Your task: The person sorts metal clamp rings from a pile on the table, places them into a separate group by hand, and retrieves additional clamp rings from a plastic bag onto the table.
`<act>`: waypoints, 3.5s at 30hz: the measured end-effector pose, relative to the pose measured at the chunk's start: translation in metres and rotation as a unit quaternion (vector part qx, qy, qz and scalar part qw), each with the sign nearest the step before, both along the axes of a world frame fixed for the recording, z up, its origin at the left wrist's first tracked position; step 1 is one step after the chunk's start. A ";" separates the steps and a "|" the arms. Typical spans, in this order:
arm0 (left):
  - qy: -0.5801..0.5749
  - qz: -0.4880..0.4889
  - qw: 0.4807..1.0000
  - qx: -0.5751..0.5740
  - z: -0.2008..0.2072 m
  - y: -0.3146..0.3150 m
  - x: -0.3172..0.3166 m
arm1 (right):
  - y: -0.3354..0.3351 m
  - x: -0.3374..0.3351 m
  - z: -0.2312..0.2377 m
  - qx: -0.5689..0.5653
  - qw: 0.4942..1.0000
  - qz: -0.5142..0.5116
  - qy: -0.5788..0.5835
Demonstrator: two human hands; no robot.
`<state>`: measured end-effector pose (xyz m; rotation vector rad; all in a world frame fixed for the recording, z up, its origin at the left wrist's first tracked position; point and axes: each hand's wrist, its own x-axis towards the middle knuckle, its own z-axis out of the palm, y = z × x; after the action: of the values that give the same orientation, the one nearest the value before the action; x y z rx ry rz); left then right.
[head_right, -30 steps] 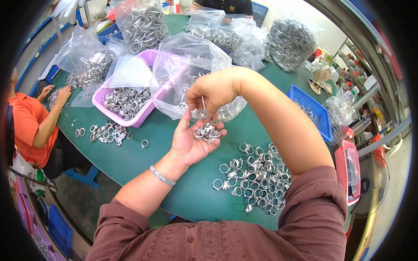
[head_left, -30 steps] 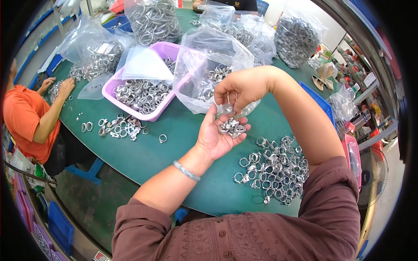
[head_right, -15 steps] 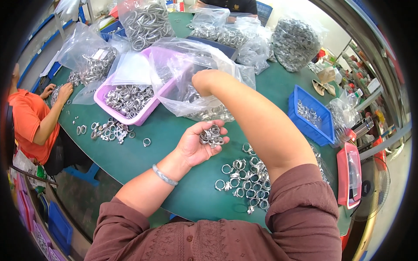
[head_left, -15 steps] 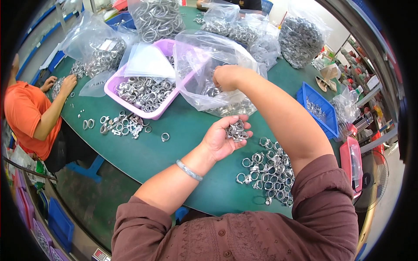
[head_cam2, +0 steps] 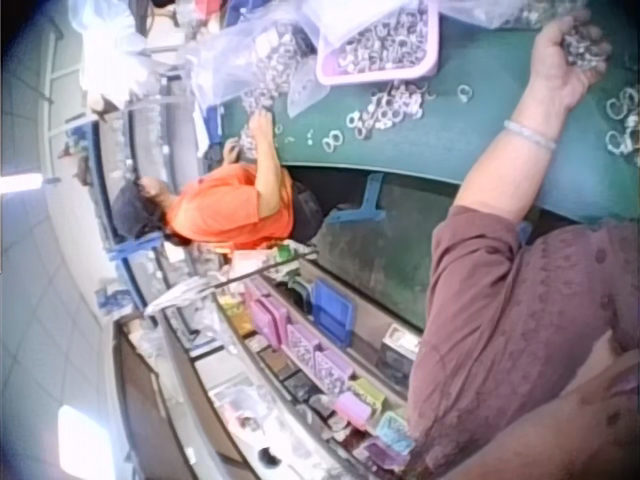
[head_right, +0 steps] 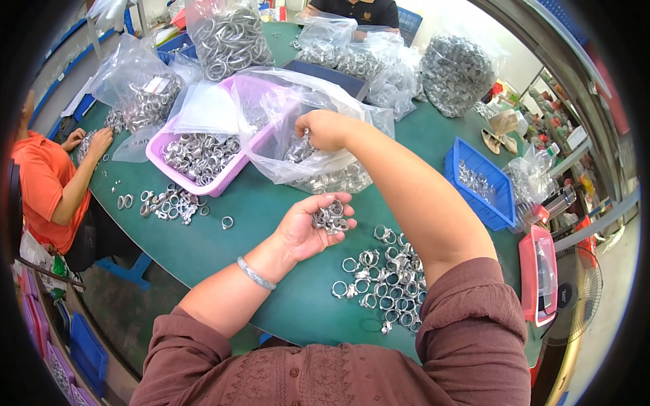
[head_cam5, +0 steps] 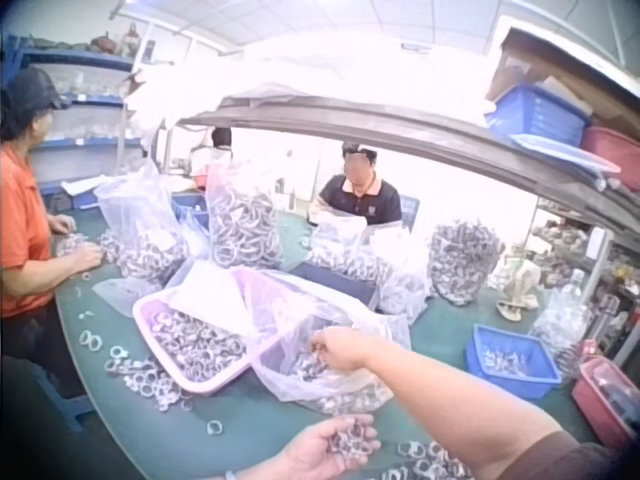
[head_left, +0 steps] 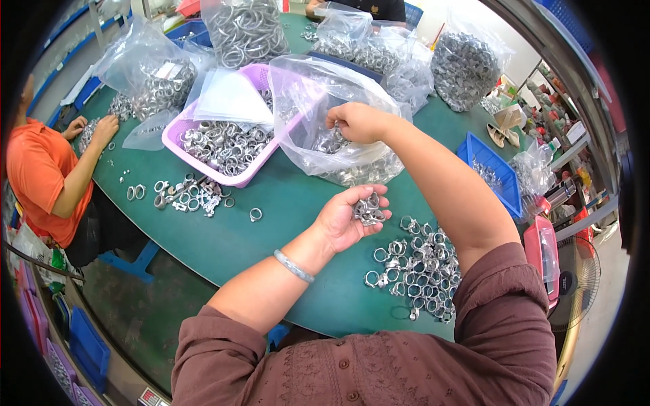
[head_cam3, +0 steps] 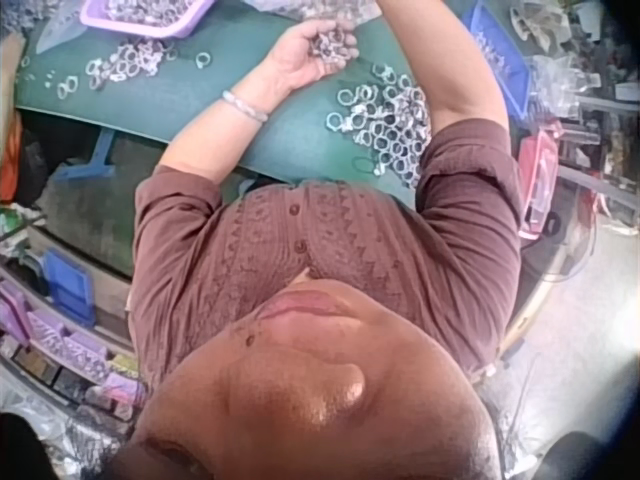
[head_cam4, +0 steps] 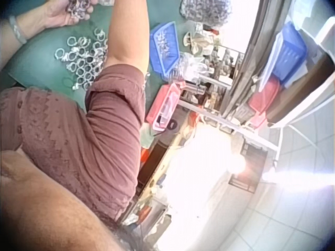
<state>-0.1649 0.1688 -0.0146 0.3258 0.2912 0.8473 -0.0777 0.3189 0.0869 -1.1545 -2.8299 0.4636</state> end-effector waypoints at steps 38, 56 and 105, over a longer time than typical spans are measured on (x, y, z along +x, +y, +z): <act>-0.104 0.040 0.993 -0.041 0.001 0.002 -0.001 | -0.035 0.018 0.060 -0.330 0.935 0.126 0.013; -0.058 0.012 0.998 -0.023 -0.005 0.001 0.003 | -0.007 -0.026 0.011 0.080 0.953 -0.105 -0.273; -0.022 0.012 1.000 -0.010 -0.003 0.002 0.004 | 0.027 0.002 0.011 -0.129 0.924 -0.286 0.219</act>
<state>-0.1608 0.1704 -0.0179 0.2849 0.2630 0.8736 -0.0758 0.3457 0.0975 -1.5978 -1.9762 0.9155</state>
